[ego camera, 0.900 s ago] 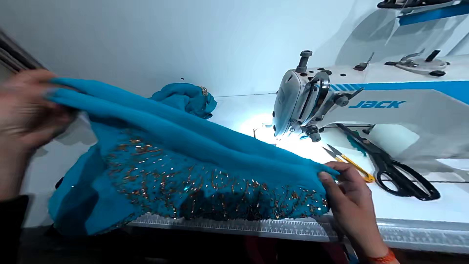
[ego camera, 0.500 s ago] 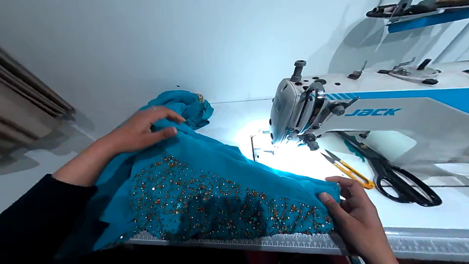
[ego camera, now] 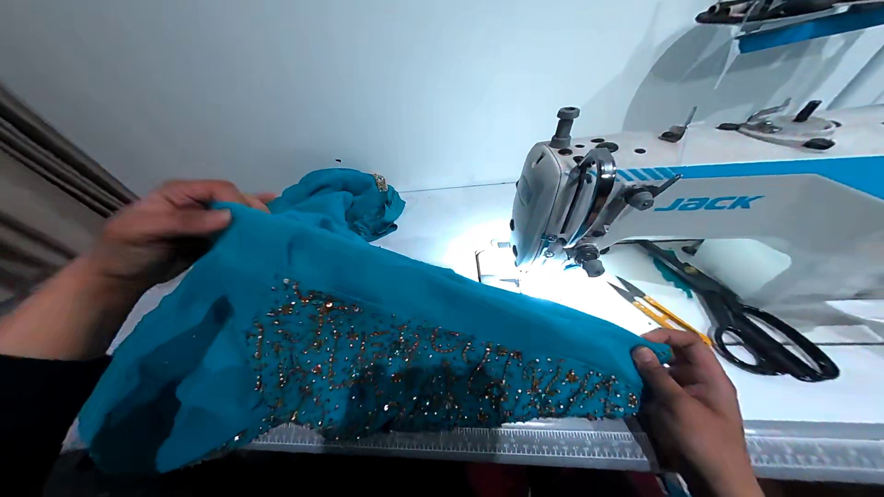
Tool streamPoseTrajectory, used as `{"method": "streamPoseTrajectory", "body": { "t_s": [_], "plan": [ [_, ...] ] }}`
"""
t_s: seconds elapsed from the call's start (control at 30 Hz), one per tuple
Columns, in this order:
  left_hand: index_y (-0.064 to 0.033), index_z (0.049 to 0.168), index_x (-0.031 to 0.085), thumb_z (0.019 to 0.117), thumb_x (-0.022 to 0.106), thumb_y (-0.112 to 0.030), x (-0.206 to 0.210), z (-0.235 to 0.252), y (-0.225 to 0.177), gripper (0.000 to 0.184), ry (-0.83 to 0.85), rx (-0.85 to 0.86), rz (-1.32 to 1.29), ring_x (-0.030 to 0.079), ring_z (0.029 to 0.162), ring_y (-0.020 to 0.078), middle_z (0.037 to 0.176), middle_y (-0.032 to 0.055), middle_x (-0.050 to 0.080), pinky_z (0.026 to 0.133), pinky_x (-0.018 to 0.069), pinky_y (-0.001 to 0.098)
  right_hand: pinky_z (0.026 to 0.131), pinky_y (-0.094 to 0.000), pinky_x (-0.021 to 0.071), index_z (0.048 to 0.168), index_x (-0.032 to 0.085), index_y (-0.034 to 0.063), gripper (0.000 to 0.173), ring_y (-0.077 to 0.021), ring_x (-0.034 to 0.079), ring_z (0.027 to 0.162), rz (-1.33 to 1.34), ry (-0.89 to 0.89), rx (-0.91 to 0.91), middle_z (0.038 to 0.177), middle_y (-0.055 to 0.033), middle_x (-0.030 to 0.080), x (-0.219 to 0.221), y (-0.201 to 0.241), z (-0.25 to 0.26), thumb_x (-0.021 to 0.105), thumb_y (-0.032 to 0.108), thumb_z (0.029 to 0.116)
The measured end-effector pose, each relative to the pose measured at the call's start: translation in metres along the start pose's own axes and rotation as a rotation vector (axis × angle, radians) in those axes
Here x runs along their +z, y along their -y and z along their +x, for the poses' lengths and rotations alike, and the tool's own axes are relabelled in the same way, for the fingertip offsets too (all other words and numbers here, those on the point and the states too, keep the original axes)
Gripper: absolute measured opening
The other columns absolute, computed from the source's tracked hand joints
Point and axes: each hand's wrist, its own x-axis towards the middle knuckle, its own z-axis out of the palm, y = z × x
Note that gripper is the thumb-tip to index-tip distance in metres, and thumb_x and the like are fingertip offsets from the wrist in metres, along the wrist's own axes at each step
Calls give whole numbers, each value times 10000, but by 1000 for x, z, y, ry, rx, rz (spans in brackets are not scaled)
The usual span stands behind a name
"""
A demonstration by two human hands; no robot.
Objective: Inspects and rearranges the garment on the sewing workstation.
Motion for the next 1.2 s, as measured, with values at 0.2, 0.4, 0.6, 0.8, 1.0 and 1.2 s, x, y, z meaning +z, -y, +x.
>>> {"method": "streamPoseTrajectory", "body": {
  "t_s": [0.2,0.4,0.6,0.8,1.0,1.2],
  "plan": [
    [-254,963,741,939,715,-342,-31,1,-33,95,79,388,75,665,751,-35,865,-133,719,641,560,135,662,-151,583,1145,529,104,176,39,662,759,3,-16,-97,955,105,649,-4,-5,12,482,54,983],
    [-139,680,605,961,452,-501,3,-8,-28,484,103,270,1076,531,489,87,543,-46,507,445,429,353,714,-111,566,1143,525,-10,204,90,636,819,-180,-18,-270,1032,48,626,-11,-8,16,532,98,970],
    [-187,635,645,944,470,-537,-18,-12,4,499,161,267,1080,633,782,209,615,-53,576,819,447,553,663,-139,583,1187,517,31,234,55,658,768,-130,13,-210,1007,62,644,-14,-10,17,536,122,972],
    [-74,724,693,986,439,-464,-26,-14,7,535,113,353,1294,662,817,412,667,99,638,832,438,684,675,-108,565,1155,540,-12,232,87,641,772,-211,-17,-260,993,40,648,-9,-8,10,558,114,961],
    [-180,804,725,934,549,-521,-11,-12,9,405,28,234,824,638,1030,167,914,-51,704,930,495,441,816,-436,557,1223,599,-71,439,-299,641,1012,-647,-19,-303,1151,-251,625,-21,-6,15,584,256,931],
    [-299,800,683,971,623,-448,14,14,-35,235,209,284,29,691,974,39,833,-157,708,1102,486,344,864,-594,485,1141,690,7,447,-389,669,996,-766,143,-624,1052,-202,708,10,22,24,478,381,1023]
  ]
}}
